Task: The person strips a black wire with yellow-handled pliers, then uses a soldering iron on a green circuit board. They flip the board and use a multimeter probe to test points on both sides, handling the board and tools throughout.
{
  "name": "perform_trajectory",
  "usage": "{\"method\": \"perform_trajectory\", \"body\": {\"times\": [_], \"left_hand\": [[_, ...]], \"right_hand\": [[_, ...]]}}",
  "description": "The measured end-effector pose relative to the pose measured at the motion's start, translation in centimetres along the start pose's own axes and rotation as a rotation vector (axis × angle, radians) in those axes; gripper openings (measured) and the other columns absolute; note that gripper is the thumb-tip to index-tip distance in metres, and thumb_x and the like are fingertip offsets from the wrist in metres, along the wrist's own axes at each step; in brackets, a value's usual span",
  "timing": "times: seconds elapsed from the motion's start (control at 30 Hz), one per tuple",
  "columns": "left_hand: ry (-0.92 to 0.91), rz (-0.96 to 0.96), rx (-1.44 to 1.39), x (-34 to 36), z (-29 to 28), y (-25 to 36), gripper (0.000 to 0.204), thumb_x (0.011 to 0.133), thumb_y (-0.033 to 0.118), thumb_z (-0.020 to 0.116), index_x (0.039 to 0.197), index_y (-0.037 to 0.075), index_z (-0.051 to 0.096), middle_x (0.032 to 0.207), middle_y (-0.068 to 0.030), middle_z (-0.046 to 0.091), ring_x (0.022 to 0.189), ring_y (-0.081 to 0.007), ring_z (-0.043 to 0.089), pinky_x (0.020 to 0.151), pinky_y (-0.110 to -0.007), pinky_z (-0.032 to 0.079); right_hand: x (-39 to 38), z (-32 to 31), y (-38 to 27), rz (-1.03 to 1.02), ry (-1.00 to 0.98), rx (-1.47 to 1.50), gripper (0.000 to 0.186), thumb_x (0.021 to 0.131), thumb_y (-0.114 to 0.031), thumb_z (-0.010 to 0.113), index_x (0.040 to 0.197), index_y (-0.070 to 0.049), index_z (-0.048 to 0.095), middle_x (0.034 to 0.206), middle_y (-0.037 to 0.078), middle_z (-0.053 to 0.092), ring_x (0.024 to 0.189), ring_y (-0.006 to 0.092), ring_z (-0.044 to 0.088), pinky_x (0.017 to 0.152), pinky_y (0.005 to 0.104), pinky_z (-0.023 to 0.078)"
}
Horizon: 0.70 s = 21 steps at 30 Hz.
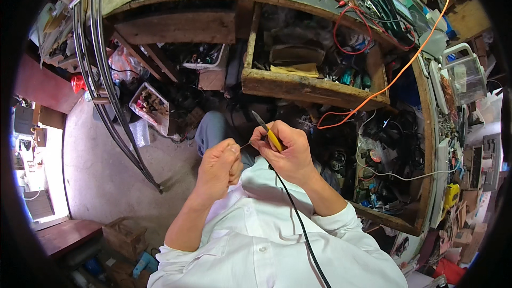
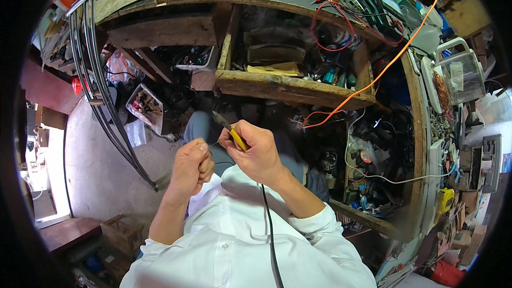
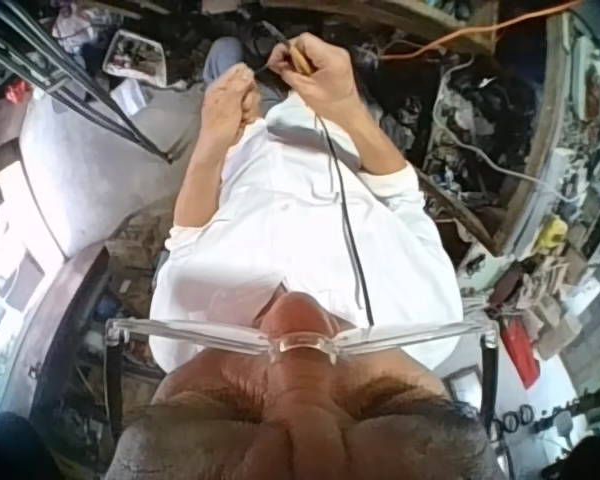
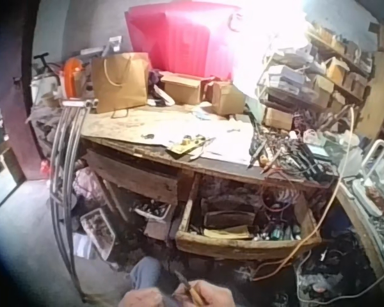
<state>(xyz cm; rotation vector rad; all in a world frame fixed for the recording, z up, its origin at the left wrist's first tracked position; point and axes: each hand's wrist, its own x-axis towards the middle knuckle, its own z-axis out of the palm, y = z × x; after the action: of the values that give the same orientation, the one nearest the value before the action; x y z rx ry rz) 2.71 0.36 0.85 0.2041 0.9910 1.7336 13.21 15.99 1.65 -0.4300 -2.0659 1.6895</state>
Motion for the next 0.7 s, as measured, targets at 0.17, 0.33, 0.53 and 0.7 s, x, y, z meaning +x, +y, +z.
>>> {"method": "perform_trajectory", "body": {"times": [0.17, 0.33, 0.53, 0.7], "left_hand": [[0.073, 0.158, -0.004, 0.7, 0.1, 0.5, 0.028, 0.107, 0.024, 0.049, 0.083, 0.011, 0.043, 0.076, -0.0015, 0.046, 0.051, -0.0045, 0.033, 0.042, -0.018, 0.026], [0.013, 0.253, -0.044, 1.3, 0.8, 0.1, 0.033, 0.109, 0.034, 0.043, 0.089, 0.008, 0.049, 0.081, -0.0065, 0.058, 0.063, -0.0111, 0.048, 0.055, -0.026, 0.043], [-0.063, 0.266, -0.16, 1.7, 0.6, -0.4, 0.034, 0.109, 0.032, 0.046, 0.083, 0.012, 0.04, 0.071, -0.0018, 0.045, 0.06, -0.0094, 0.037, 0.053, -0.026, 0.034], [0.013, 0.32, -0.117, 1.7, 0.8, -0.8, 0.034, 0.109, 0.03, 0.046, 0.082, 0.012, 0.038, 0.069, -0.0001, 0.038, 0.059, -0.0096, 0.031, 0.052, -0.026, 0.03]], "right_hand": [[-0.1, 0.4, -0.9, 0.196, 0.022, 0.203, 0.019, 0.088, -0.001, 0.073, 0.083, -0.002, 0.055, 0.074, -0.002, 0.056, 0.066, 0.0039, 0.043, 0.057, 0.0221, 0.039], [-0.1, 1.0, -0.2, 0.259, 0.035, 0.335, 0.028, 0.085, 0.002, 0.075, 0.079, -0.006, 0.048, 0.076, -0.004, 0.054, 0.068, 0.0019, 0.044, 0.058, 0.0203, 0.039], [-0.2, 1.4, -0.4, 0.134, 0.068, 0.103, 0.02, 0.083, 0.0, 0.075, 0.082, -0.003, 0.055, 0.072, -0.001, 0.054, 0.062, 0.0052, 0.043, 0.054, 0.0232, 0.039], [0.2, 2.0, -1.0, -0.077, 0.106, -0.158, 0.022, 0.078, 0.006, 0.075, 0.078, -0.002, 0.054, 0.073, -0.001, 0.059, 0.062, 0.002, 0.045, 0.055, 0.0204, 0.04]]}}
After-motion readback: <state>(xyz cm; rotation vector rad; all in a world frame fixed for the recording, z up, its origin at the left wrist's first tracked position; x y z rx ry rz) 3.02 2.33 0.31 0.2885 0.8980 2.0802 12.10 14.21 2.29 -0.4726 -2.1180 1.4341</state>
